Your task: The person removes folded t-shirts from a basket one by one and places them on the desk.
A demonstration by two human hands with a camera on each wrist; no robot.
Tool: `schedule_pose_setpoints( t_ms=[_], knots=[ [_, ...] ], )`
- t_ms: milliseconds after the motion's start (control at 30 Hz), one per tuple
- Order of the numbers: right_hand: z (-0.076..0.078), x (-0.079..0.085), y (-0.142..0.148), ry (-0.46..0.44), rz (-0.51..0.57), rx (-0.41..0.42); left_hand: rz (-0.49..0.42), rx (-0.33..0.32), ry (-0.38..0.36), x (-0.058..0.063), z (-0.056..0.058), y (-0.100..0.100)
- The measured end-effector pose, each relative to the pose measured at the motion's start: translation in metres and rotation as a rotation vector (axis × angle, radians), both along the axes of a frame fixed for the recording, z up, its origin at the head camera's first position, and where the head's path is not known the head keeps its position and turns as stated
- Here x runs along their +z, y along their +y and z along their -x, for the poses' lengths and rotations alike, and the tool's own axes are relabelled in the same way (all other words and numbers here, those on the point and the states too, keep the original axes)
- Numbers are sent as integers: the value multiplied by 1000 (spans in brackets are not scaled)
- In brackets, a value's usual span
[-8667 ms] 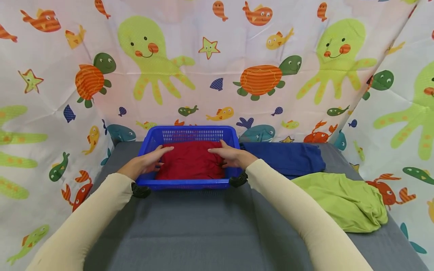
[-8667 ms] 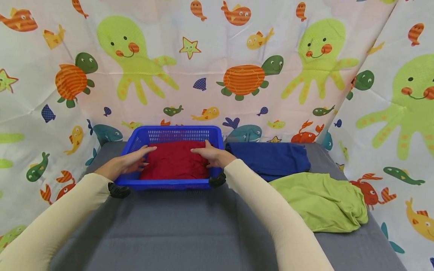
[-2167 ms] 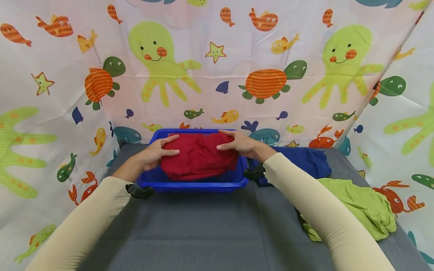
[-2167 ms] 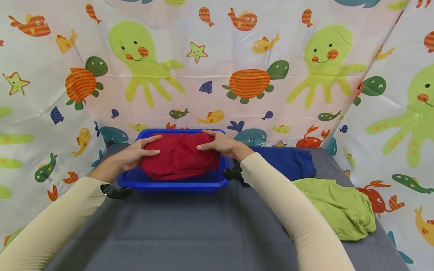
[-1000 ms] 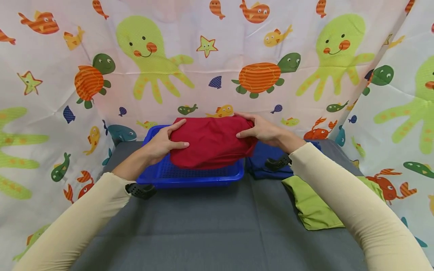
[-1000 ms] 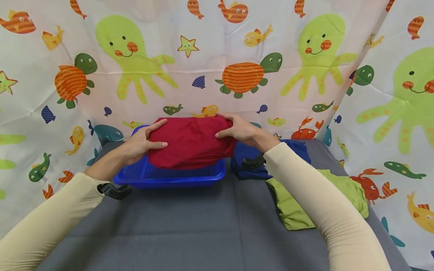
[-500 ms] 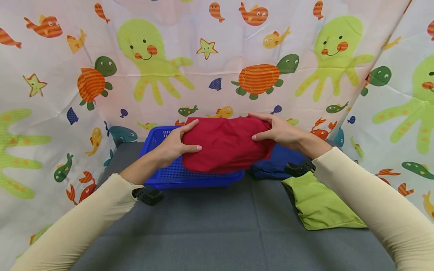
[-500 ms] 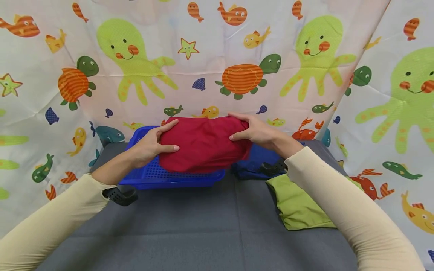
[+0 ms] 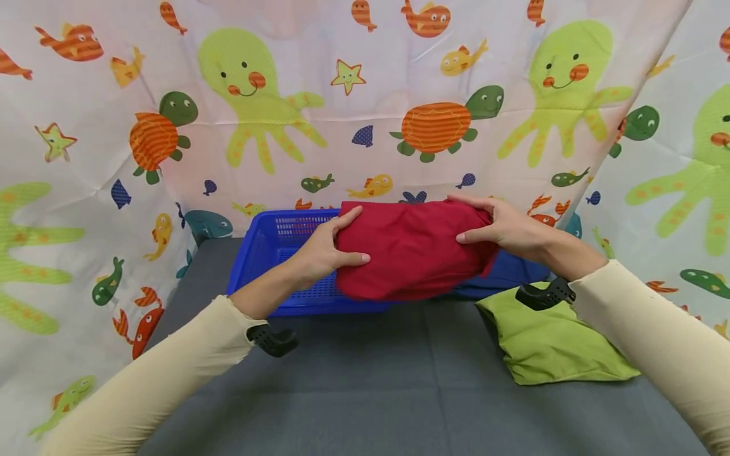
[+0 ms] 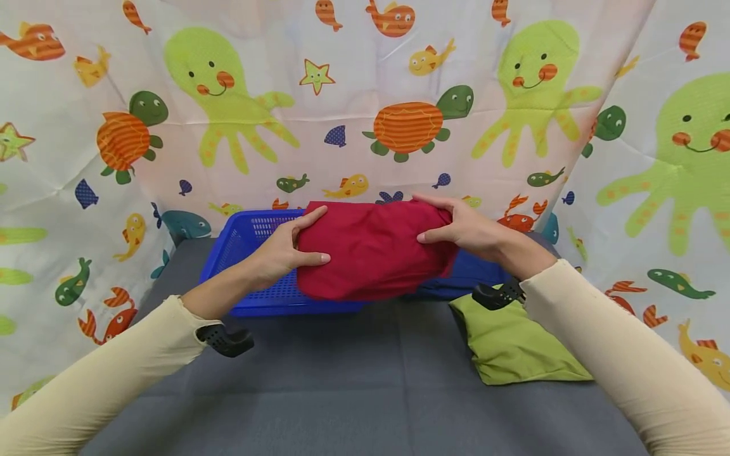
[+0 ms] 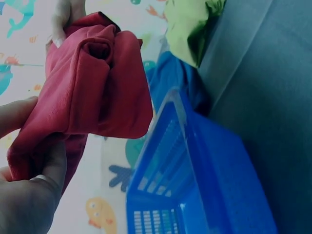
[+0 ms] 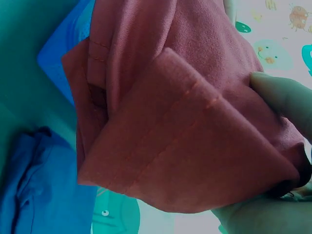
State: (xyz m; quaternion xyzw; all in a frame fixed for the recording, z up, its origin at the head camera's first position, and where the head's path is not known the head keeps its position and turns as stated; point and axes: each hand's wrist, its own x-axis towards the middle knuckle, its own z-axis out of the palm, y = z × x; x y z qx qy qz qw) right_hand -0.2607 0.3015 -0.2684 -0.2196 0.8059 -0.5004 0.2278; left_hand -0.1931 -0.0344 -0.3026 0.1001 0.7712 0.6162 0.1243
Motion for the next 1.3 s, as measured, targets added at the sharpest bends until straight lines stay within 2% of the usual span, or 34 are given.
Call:
schedule_pose_setpoints(
  t_ms=[133, 300, 400, 667, 867, 967, 1167, 1300],
  knots=[
    [0, 2, 11, 42, -19, -2, 8, -6, 34, 1, 2, 9],
    [-8, -4, 26, 65, -22, 30, 36, -26, 49, 0, -4, 20],
    [-12, -8, 34, 30, -1, 28, 41, -33, 52, -3, -6, 26],
    [-15, -11, 44, 9, -17, -17, 48, -58, 73, -9, -2, 34],
    [-15, -16, 54, -14, -12, -47, -12, -70, 53, -8, 1, 44],
    [-18, -18, 61, -13, -23, -45, -7, -78, 62, -9, 0, 50],
    [-26, -29, 69, 57, -109, -52, 39, -92, 50, -21, -5, 56],
    [-33, -34, 78, 70, -140, -75, 70, -100, 40, -30, -7, 63]
  ],
)
